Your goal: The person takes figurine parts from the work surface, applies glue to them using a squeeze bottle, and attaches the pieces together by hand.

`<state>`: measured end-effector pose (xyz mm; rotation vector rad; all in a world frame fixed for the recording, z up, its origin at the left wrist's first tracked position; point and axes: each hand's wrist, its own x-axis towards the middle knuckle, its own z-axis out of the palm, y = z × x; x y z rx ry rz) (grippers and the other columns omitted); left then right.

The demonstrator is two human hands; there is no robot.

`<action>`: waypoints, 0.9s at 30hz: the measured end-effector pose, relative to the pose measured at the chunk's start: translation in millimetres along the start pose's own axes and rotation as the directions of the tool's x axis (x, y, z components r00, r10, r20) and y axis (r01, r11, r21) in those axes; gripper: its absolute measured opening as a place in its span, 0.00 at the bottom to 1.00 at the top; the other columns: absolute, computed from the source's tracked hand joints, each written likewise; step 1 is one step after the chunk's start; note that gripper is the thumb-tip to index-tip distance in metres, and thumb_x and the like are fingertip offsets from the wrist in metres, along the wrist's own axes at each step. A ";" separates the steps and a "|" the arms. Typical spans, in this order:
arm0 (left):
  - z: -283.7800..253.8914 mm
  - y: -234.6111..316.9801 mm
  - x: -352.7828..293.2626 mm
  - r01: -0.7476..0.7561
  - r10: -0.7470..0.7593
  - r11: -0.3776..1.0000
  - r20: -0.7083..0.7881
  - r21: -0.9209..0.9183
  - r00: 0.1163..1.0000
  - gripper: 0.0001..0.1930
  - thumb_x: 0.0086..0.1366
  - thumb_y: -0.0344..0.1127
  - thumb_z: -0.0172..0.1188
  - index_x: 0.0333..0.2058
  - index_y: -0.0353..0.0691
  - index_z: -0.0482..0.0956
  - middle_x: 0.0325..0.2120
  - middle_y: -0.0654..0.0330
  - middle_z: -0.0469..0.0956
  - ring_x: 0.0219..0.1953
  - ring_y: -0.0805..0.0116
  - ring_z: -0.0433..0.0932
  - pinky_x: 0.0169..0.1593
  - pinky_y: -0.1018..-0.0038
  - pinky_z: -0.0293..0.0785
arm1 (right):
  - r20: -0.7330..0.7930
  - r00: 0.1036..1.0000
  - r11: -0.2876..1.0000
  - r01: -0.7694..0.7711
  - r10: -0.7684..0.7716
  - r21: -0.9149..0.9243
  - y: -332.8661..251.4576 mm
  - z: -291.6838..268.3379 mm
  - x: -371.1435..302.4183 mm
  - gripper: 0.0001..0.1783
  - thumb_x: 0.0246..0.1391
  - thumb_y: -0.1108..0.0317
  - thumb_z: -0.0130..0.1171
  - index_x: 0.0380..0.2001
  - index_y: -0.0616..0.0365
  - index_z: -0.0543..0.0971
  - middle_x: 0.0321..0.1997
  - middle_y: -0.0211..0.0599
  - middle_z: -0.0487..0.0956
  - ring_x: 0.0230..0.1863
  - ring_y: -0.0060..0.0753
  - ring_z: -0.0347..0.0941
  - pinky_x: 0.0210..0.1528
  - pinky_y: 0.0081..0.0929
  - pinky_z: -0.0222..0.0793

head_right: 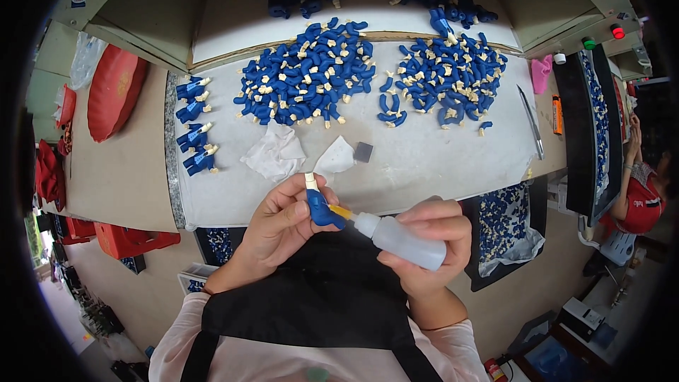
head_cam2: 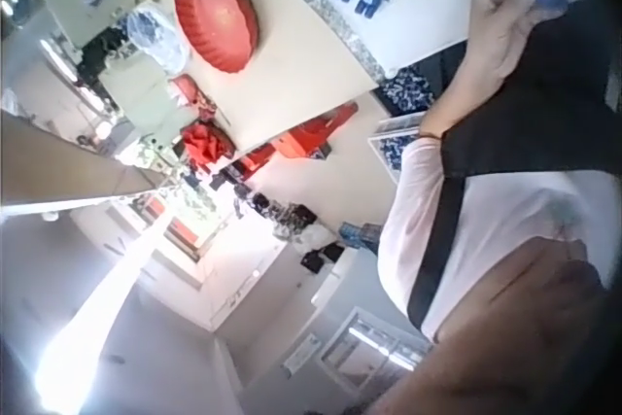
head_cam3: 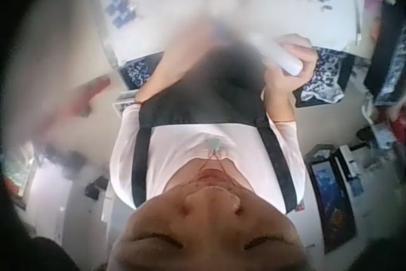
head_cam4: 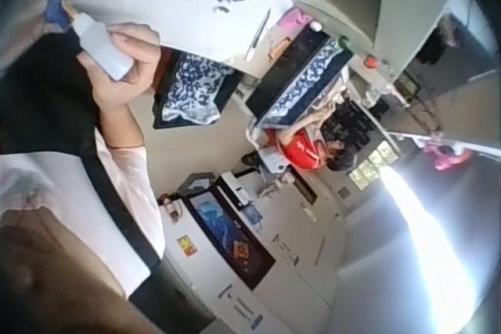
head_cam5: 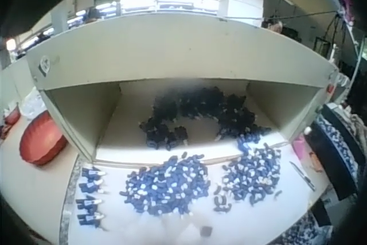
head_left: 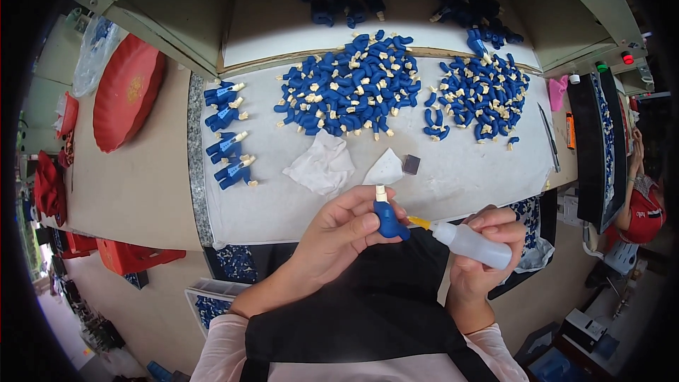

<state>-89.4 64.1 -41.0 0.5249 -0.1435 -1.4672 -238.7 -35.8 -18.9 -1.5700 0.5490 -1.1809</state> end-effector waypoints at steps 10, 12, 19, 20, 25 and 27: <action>3.8 2.8 -0.2 0.003 -0.002 0.999 -0.004 0.033 1.000 0.12 0.59 0.31 0.49 0.42 0.39 0.64 0.39 0.55 0.69 0.43 0.67 0.70 0.45 0.71 0.70 | 0.257 0.942 0.938 0.273 -0.216 -0.214 -6.7 3.9 1.3 0.25 0.31 0.61 0.69 0.28 0.54 0.64 0.28 0.34 0.67 0.22 0.23 0.63 0.24 0.16 0.62; 3.8 3.0 -0.1 -0.001 0.000 0.999 0.012 0.036 1.000 0.12 0.59 0.31 0.48 0.42 0.39 0.64 0.39 0.55 0.69 0.43 0.67 0.70 0.44 0.71 0.70 | 0.262 0.938 0.937 0.284 -0.228 -0.203 -6.7 3.8 1.3 0.24 0.31 0.62 0.69 0.28 0.54 0.64 0.28 0.34 0.67 0.22 0.23 0.63 0.23 0.16 0.62; 3.7 1.6 -0.3 0.009 -0.009 1.000 -0.006 0.029 1.000 0.11 0.59 0.32 0.49 0.41 0.40 0.64 0.38 0.56 0.69 0.42 0.68 0.70 0.44 0.72 0.69 | 0.274 0.933 0.927 0.299 -0.234 -0.227 -7.0 3.2 1.0 0.24 0.31 0.62 0.69 0.28 0.54 0.64 0.28 0.34 0.68 0.23 0.23 0.64 0.23 0.15 0.62; 3.7 1.4 -0.3 0.011 -0.011 1.000 -0.009 0.029 1.000 0.11 0.59 0.32 0.49 0.41 0.40 0.64 0.38 0.56 0.69 0.42 0.69 0.70 0.44 0.72 0.69 | 0.279 0.932 0.927 0.299 -0.232 -0.226 -6.4 3.0 1.0 0.24 0.31 0.62 0.69 0.29 0.54 0.65 0.28 0.34 0.68 0.23 0.23 0.64 0.23 0.15 0.62; 1.4 -1.5 0.0 -0.002 0.001 0.999 0.012 0.033 1.000 0.11 0.59 0.31 0.48 0.41 0.39 0.64 0.38 0.57 0.69 0.42 0.70 0.70 0.44 0.71 0.69 | 0.284 0.929 0.924 0.306 -0.237 -0.229 -5.9 2.5 -0.7 0.24 0.31 0.63 0.69 0.29 0.55 0.65 0.29 0.35 0.68 0.23 0.24 0.64 0.23 0.15 0.62; 1.1 -1.9 -0.2 -0.002 0.001 0.999 0.003 0.032 1.000 0.11 0.59 0.31 0.48 0.41 0.39 0.64 0.39 0.58 0.69 0.42 0.70 0.70 0.44 0.71 0.69 | 0.293 0.927 0.924 0.305 -0.233 -0.231 -6.2 2.5 -0.1 0.24 0.31 0.63 0.69 0.29 0.55 0.65 0.29 0.35 0.68 0.23 0.24 0.64 0.23 0.15 0.62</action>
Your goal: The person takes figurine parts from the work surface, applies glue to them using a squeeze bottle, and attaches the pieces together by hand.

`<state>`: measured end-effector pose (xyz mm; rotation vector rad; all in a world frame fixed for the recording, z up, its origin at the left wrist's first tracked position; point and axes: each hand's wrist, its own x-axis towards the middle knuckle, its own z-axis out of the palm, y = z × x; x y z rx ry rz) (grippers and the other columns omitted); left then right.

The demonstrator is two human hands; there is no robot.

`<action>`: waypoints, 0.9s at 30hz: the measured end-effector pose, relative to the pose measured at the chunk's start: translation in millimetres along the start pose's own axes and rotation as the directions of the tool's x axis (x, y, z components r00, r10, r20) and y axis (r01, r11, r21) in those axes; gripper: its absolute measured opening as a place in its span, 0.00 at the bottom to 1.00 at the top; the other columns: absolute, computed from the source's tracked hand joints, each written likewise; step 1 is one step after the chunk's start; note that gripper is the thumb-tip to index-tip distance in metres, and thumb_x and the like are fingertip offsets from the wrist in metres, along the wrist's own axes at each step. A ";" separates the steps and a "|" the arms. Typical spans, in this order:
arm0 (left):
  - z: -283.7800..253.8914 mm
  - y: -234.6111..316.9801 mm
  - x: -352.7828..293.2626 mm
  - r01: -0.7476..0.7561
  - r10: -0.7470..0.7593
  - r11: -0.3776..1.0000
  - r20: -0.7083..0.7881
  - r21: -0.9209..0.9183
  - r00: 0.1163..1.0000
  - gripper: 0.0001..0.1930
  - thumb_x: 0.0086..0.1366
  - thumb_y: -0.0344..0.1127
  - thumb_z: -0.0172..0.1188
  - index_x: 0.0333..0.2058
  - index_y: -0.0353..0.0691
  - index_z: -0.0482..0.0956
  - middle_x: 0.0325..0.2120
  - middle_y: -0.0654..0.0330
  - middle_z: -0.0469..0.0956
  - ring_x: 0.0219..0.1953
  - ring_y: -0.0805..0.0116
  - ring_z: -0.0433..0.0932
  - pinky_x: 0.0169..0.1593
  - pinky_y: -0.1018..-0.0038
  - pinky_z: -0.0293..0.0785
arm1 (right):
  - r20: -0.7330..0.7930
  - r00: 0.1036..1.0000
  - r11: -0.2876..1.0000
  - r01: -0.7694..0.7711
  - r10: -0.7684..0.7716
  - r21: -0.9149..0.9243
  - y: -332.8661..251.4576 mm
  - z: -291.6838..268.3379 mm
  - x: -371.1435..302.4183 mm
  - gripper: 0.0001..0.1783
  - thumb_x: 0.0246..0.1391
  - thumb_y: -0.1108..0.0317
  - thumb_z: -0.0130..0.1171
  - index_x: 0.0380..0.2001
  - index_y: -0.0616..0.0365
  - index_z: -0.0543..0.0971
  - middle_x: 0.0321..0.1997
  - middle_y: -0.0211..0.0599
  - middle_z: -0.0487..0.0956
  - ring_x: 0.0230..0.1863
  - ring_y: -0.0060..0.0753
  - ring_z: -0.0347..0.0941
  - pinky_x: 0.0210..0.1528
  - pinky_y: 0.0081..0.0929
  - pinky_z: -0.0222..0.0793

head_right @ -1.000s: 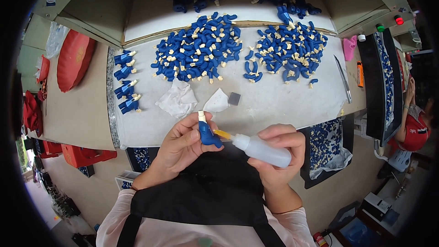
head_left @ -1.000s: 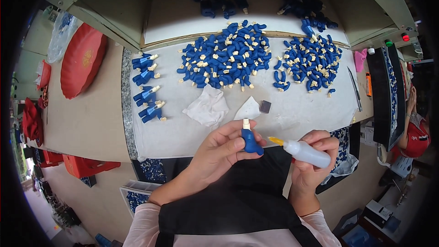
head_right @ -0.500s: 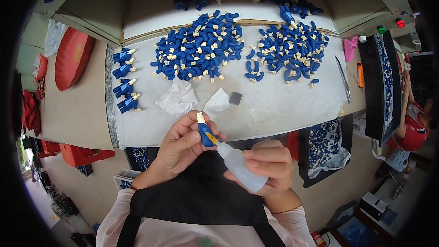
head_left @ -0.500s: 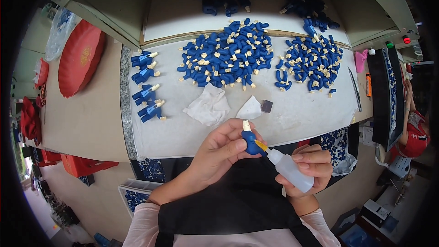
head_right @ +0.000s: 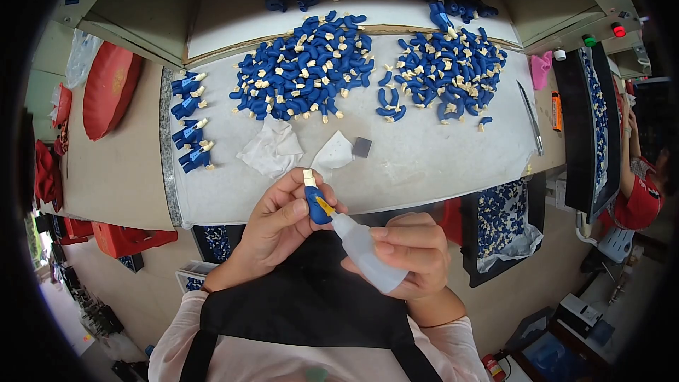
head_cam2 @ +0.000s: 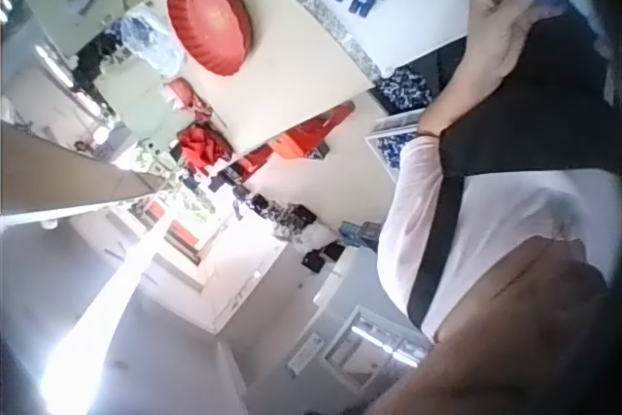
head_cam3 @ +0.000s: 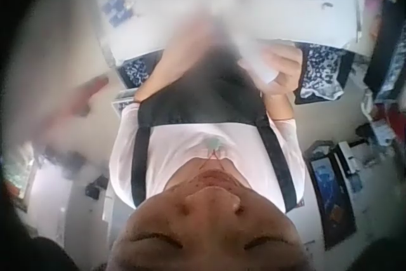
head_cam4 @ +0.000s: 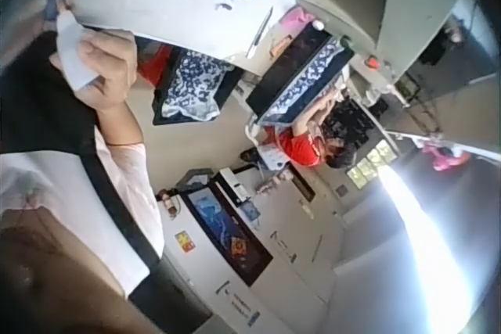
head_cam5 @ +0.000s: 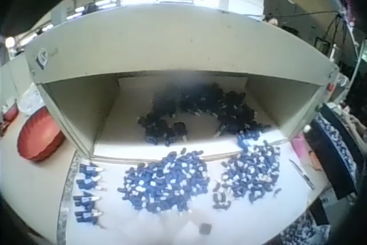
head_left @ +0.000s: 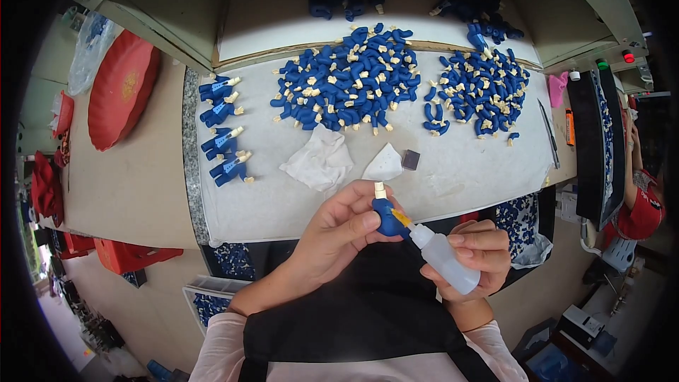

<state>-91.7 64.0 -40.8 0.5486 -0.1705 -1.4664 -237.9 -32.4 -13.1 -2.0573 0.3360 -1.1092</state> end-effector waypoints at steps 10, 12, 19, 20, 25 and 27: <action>2.3 2.0 0.6 -0.005 0.007 1.000 -0.102 0.021 0.995 0.16 0.56 0.35 0.54 0.42 0.39 0.64 0.35 0.55 0.69 0.41 0.59 0.71 0.41 0.73 0.71 | 0.018 0.998 0.998 0.056 -0.055 -0.030 0.5 0.9 -1.0 0.24 0.31 0.66 0.69 0.32 0.54 0.66 0.30 0.35 0.67 0.24 0.26 0.64 0.22 0.17 0.64; 1.5 1.8 0.9 -0.028 0.033 0.998 -0.107 0.048 0.994 0.16 0.56 0.35 0.54 0.42 0.39 0.64 0.35 0.55 0.69 0.41 0.60 0.71 0.41 0.74 0.71 | 0.020 0.998 0.998 0.054 -0.053 -0.030 0.2 1.1 -1.0 0.24 0.31 0.66 0.68 0.32 0.54 0.66 0.31 0.35 0.67 0.25 0.26 0.64 0.22 0.17 0.64; 2.3 3.3 0.6 -0.066 0.081 0.991 -0.126 0.115 0.989 0.15 0.56 0.35 0.54 0.41 0.39 0.64 0.35 0.55 0.69 0.42 0.61 0.71 0.42 0.73 0.70 | 0.050 0.997 0.998 0.056 -0.055 -0.031 -0.7 1.0 -0.9 0.25 0.31 0.68 0.69 0.34 0.54 0.67 0.31 0.36 0.67 0.25 0.27 0.65 0.23 0.17 0.64; 2.8 3.0 0.7 -0.081 0.097 0.988 -0.126 0.129 0.987 0.15 0.56 0.35 0.54 0.41 0.39 0.64 0.35 0.56 0.69 0.42 0.61 0.70 0.43 0.72 0.69 | 0.058 0.997 0.998 0.055 -0.053 -0.028 -0.5 0.8 -1.2 0.25 0.30 0.68 0.69 0.34 0.54 0.68 0.32 0.36 0.67 0.25 0.27 0.65 0.23 0.17 0.65; 0.9 1.4 0.8 -0.101 0.120 0.982 -0.122 0.158 0.985 0.14 0.56 0.35 0.53 0.41 0.39 0.64 0.35 0.56 0.69 0.44 0.62 0.69 0.47 0.69 0.65 | 0.014 0.999 0.999 0.045 -0.045 0.009 -2.4 1.2 -1.7 0.27 0.23 0.72 0.72 0.30 0.57 0.69 0.33 0.37 0.72 0.26 0.30 0.68 0.23 0.21 0.68; -0.6 1.0 1.2 -0.144 0.157 0.980 -0.090 0.136 0.984 0.13 0.58 0.31 0.50 0.43 0.39 0.65 0.37 0.57 0.70 0.42 0.71 0.68 0.48 0.76 0.62 | 0.020 0.999 0.999 0.036 -0.036 0.009 -2.3 1.5 -2.4 0.26 0.23 0.72 0.72 0.30 0.57 0.69 0.33 0.37 0.72 0.26 0.30 0.68 0.23 0.21 0.67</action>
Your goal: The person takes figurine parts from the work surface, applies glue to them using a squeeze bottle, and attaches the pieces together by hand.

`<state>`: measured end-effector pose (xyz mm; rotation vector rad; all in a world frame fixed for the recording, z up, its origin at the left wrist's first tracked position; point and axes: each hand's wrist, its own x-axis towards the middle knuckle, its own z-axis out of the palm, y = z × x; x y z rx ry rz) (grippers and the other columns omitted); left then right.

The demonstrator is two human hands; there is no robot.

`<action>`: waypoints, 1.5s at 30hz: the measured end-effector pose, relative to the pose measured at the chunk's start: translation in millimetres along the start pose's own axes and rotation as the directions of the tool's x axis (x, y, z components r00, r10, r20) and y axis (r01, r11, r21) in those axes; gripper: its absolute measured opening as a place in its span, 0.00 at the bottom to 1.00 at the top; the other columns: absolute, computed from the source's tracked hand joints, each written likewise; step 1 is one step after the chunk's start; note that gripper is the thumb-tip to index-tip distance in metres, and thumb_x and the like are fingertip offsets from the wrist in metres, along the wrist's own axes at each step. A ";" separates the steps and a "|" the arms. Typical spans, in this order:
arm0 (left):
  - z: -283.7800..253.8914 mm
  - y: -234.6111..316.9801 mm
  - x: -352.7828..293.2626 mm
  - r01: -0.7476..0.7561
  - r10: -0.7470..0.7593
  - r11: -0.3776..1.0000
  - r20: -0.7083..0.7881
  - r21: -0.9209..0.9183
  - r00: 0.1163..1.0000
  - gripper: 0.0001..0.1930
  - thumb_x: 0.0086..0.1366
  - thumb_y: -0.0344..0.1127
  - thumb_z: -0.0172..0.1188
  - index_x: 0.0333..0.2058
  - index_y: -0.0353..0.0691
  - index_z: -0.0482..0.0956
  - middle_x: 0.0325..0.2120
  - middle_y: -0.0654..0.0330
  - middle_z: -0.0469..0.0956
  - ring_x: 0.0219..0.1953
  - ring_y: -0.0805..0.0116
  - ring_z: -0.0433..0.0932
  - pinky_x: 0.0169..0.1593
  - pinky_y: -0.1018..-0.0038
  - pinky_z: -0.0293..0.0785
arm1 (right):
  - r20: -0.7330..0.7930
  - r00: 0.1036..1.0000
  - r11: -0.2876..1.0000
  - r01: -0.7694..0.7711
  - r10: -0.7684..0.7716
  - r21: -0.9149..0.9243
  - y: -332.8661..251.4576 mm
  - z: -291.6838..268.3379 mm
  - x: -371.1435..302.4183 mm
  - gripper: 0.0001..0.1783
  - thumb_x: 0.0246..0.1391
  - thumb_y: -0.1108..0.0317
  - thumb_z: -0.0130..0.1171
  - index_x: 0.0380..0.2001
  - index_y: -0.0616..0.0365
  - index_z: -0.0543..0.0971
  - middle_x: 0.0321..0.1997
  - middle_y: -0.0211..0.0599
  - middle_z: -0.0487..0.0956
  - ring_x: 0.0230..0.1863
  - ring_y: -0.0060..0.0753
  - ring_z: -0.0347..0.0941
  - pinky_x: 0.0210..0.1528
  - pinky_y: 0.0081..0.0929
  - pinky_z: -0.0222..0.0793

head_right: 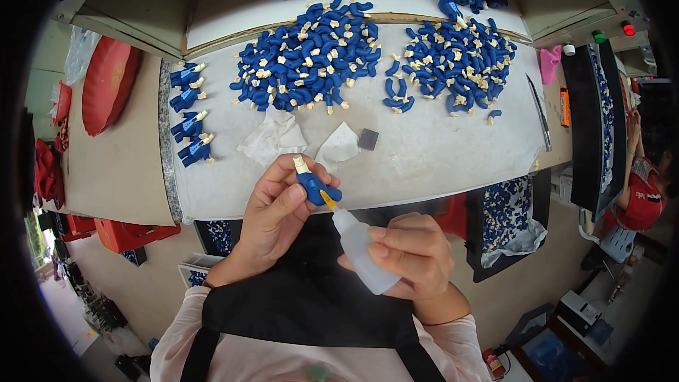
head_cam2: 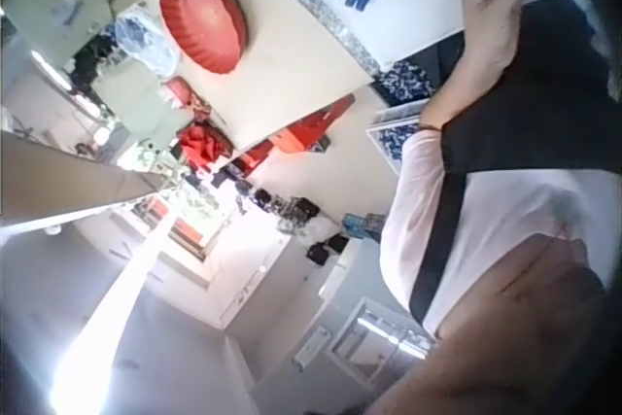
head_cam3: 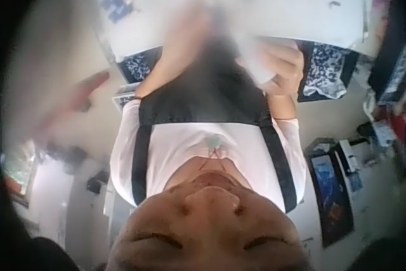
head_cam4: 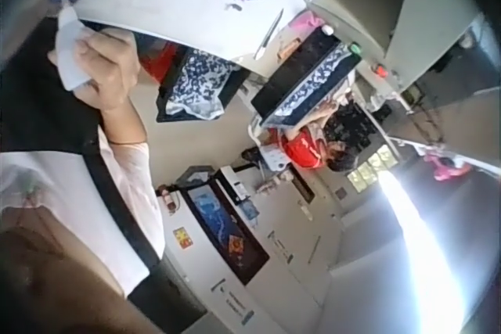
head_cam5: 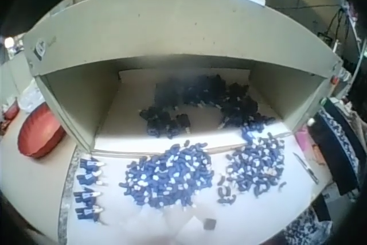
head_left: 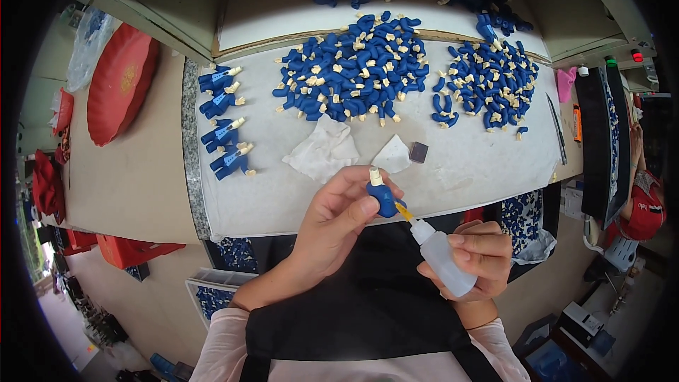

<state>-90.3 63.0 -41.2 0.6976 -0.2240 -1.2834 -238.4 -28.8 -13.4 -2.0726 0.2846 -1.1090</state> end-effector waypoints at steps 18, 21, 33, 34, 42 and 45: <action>-1.8 -2.8 1.1 0.129 -0.122 0.988 0.079 -0.090 0.989 0.15 0.61 0.34 0.45 0.46 0.38 0.62 0.37 0.56 0.70 0.43 0.68 0.69 0.47 0.73 0.65 | 0.026 0.996 0.996 -0.082 0.083 -0.014 2.6 0.0 2.1 0.24 0.30 0.62 0.69 0.29 0.55 0.66 0.28 0.35 0.68 0.22 0.23 0.64 0.23 0.16 0.63; -2.8 -2.5 1.1 0.150 -0.142 0.984 0.090 -0.096 0.986 0.15 0.61 0.34 0.45 0.46 0.37 0.62 0.38 0.56 0.70 0.43 0.68 0.69 0.46 0.74 0.66 | 0.017 0.996 0.996 -0.089 0.089 -0.007 3.0 -0.3 0.7 0.24 0.30 0.62 0.69 0.29 0.55 0.66 0.28 0.35 0.68 0.23 0.23 0.64 0.23 0.16 0.63; 1.2 -1.9 1.0 0.172 -0.172 0.982 0.011 -0.071 0.985 0.16 0.59 0.36 0.48 0.46 0.37 0.63 0.35 0.55 0.69 0.41 0.62 0.70 0.45 0.72 0.65 | 0.004 0.998 0.996 -0.061 0.062 -0.068 3.8 -0.8 1.1 0.25 0.30 0.62 0.69 0.30 0.54 0.66 0.29 0.34 0.68 0.23 0.24 0.64 0.22 0.15 0.63; 0.9 -2.2 0.8 0.172 -0.172 0.982 0.011 -0.071 0.985 0.16 0.59 0.36 0.48 0.46 0.37 0.63 0.35 0.55 0.69 0.41 0.62 0.70 0.45 0.72 0.65 | 0.007 0.998 0.996 -0.057 0.057 -0.067 3.7 -0.5 1.5 0.25 0.30 0.62 0.69 0.30 0.54 0.66 0.29 0.34 0.68 0.23 0.24 0.64 0.22 0.15 0.64; -2.6 -3.2 1.4 0.158 -0.153 0.982 0.064 -0.098 0.986 0.14 0.61 0.34 0.45 0.46 0.37 0.62 0.37 0.56 0.70 0.42 0.69 0.70 0.45 0.75 0.66 | 0.025 0.998 0.996 -0.049 0.051 -0.069 3.2 0.4 1.6 0.25 0.30 0.63 0.70 0.30 0.55 0.66 0.29 0.35 0.68 0.23 0.25 0.65 0.22 0.16 0.64; -3.3 -3.2 2.2 0.150 -0.143 0.984 0.067 -0.100 0.987 0.14 0.61 0.34 0.45 0.45 0.37 0.63 0.38 0.56 0.70 0.42 0.69 0.70 0.45 0.75 0.66 | 0.039 0.998 0.997 -0.056 0.058 -0.058 3.6 0.2 1.4 0.25 0.29 0.63 0.70 0.30 0.55 0.66 0.29 0.35 0.68 0.23 0.25 0.65 0.22 0.16 0.64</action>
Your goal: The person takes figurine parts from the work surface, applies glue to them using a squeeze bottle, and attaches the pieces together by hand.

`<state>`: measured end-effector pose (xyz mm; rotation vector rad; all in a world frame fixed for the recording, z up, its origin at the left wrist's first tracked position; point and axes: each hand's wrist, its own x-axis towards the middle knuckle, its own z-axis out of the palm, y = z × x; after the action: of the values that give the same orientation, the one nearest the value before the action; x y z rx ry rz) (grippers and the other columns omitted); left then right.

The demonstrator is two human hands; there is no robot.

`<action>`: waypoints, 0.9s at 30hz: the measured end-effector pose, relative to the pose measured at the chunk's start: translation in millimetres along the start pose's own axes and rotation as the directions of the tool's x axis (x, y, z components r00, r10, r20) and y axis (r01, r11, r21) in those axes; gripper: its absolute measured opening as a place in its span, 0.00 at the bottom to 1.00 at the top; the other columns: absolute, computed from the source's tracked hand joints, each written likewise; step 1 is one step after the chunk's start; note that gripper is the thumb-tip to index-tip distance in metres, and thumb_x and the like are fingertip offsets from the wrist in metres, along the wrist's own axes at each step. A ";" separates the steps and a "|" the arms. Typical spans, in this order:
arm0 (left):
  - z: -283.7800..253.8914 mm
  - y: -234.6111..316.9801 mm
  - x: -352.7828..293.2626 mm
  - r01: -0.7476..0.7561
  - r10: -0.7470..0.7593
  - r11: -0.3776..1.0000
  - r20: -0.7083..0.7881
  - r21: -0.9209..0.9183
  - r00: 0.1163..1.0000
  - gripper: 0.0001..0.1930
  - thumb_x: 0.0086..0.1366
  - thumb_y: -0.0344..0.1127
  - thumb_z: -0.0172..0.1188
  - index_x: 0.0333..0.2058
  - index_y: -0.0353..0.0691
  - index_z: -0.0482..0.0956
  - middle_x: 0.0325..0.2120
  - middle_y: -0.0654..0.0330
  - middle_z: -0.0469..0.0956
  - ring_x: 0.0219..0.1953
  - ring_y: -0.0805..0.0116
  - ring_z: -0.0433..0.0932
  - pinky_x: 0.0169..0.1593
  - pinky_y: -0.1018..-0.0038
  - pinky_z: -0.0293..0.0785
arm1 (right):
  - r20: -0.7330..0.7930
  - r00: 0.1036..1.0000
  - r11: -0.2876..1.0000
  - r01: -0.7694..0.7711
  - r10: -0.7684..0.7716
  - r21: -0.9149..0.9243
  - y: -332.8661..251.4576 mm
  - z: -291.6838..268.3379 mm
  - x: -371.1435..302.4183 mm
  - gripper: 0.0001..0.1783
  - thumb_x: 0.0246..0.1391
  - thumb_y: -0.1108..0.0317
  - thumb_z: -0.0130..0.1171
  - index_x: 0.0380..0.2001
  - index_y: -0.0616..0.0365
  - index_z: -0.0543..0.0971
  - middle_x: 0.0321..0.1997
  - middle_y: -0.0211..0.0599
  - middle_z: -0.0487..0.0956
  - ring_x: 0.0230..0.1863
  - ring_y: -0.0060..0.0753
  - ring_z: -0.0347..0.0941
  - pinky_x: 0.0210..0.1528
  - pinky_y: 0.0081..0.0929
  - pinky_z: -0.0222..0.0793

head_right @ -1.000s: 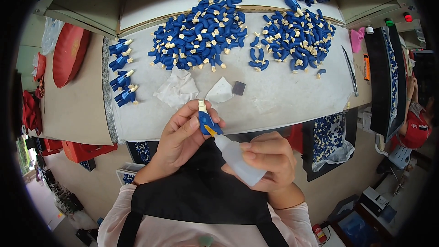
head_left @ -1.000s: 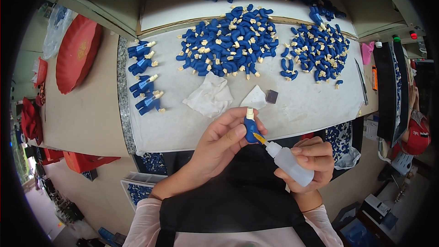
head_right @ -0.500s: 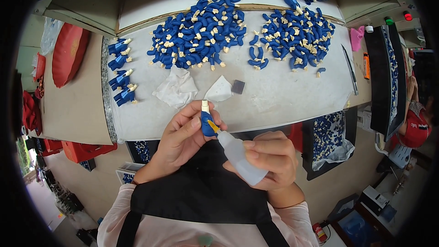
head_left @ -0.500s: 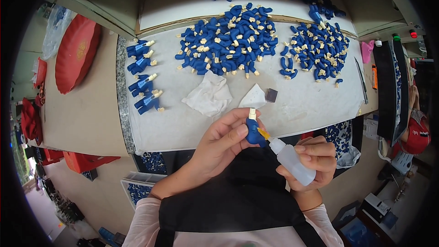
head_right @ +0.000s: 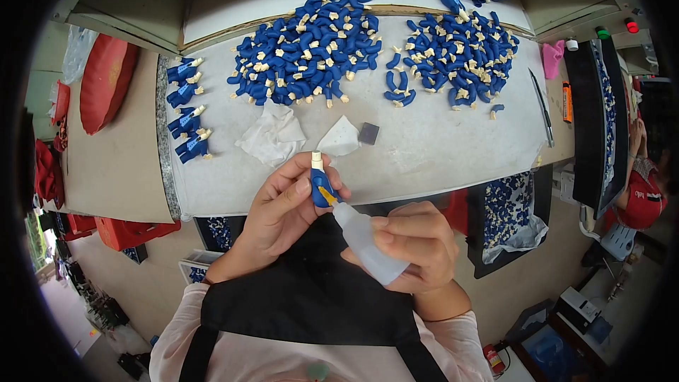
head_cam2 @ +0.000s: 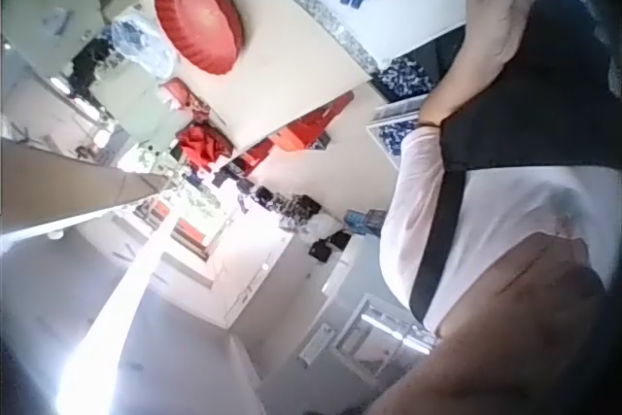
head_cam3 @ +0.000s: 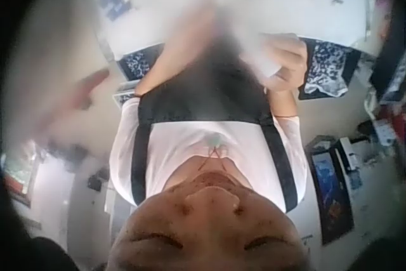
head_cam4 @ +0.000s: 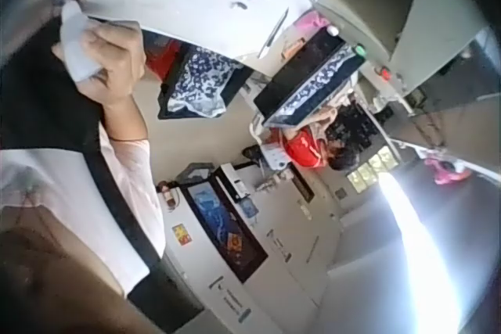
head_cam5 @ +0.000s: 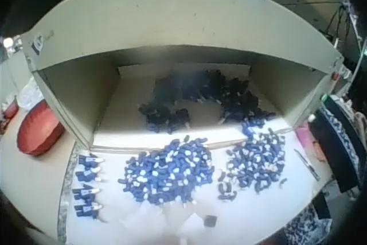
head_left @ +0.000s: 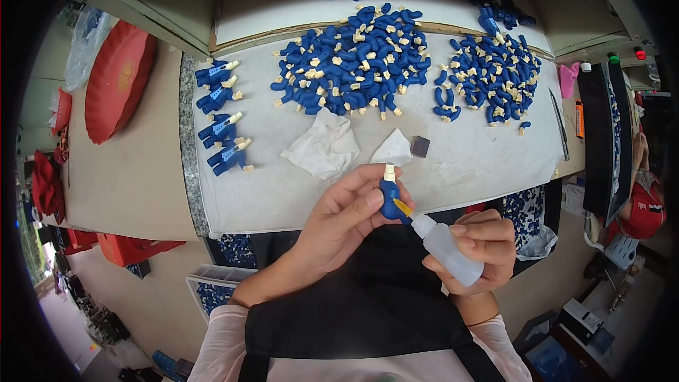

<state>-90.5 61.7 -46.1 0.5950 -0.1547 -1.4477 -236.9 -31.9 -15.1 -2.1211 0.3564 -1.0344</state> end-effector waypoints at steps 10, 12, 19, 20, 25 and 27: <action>-0.7 0.0 -0.8 -0.016 0.017 0.999 -0.046 0.028 0.999 0.15 0.60 0.34 0.47 0.45 0.37 0.63 0.37 0.57 0.71 0.41 0.71 0.70 0.44 0.76 0.67 | -0.017 1.000 1.000 0.012 -0.012 -0.011 0.4 -0.2 0.1 0.25 0.29 0.64 0.70 0.30 0.55 0.66 0.29 0.35 0.68 0.23 0.25 0.65 0.22 0.16 0.64; -1.1 -0.1 -0.6 -0.018 0.019 1.000 -0.038 0.023 0.999 0.15 0.60 0.34 0.48 0.45 0.37 0.63 0.37 0.57 0.71 0.41 0.71 0.70 0.44 0.76 0.67 | -0.022 1.000 1.000 0.014 -0.014 -0.013 0.4 -0.1 -0.2 0.25 0.29 0.64 0.70 0.30 0.55 0.66 0.29 0.35 0.68 0.23 0.25 0.65 0.22 0.16 0.64; -0.4 -1.3 -0.6 -0.017 0.018 1.000 -0.029 0.016 0.999 0.15 0.60 0.33 0.47 0.45 0.37 0.63 0.37 0.57 0.71 0.40 0.71 0.70 0.44 0.76 0.67 | -0.010 1.000 1.000 -0.004 0.004 -0.012 0.5 -0.5 -0.8 0.25 0.30 0.64 0.69 0.30 0.55 0.66 0.29 0.35 0.68 0.23 0.25 0.65 0.23 0.17 0.65; 0.2 -0.8 -1.1 -0.026 0.027 0.999 -0.045 0.027 0.999 0.15 0.60 0.33 0.47 0.46 0.36 0.63 0.37 0.57 0.70 0.40 0.70 0.71 0.45 0.75 0.67 | -0.001 1.000 1.000 -0.018 0.018 -0.017 0.0 -1.4 -0.8 0.24 0.30 0.63 0.69 0.30 0.55 0.66 0.29 0.36 0.68 0.23 0.25 0.65 0.24 0.17 0.65; -2.4 0.4 1.0 -0.053 0.052 0.998 -0.021 -0.038 0.998 0.16 0.60 0.34 0.47 0.46 0.36 0.62 0.37 0.55 0.69 0.41 0.65 0.70 0.45 0.73 0.67 | -0.127 0.986 0.990 -0.094 0.107 0.110 2.5 -14.6 -0.5 0.25 0.31 0.63 0.69 0.28 0.56 0.62 0.30 0.39 0.68 0.25 0.27 0.67 0.28 0.20 0.68; -7.2 1.4 0.5 -0.085 0.081 0.993 -0.050 -0.081 0.995 0.17 0.60 0.35 0.48 0.46 0.36 0.62 0.37 0.54 0.69 0.42 0.62 0.70 0.45 0.70 0.68 | -0.213 0.959 0.967 -0.143 0.188 0.209 8.7 -20.0 4.8 0.23 0.34 0.71 0.66 0.27 0.57 0.59 0.31 0.42 0.68 0.29 0.31 0.69 0.32 0.24 0.70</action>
<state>-85.9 63.3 -51.7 0.5475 -0.0813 -1.3518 -248.6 -50.4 -10.6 -1.7714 0.5173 -1.1703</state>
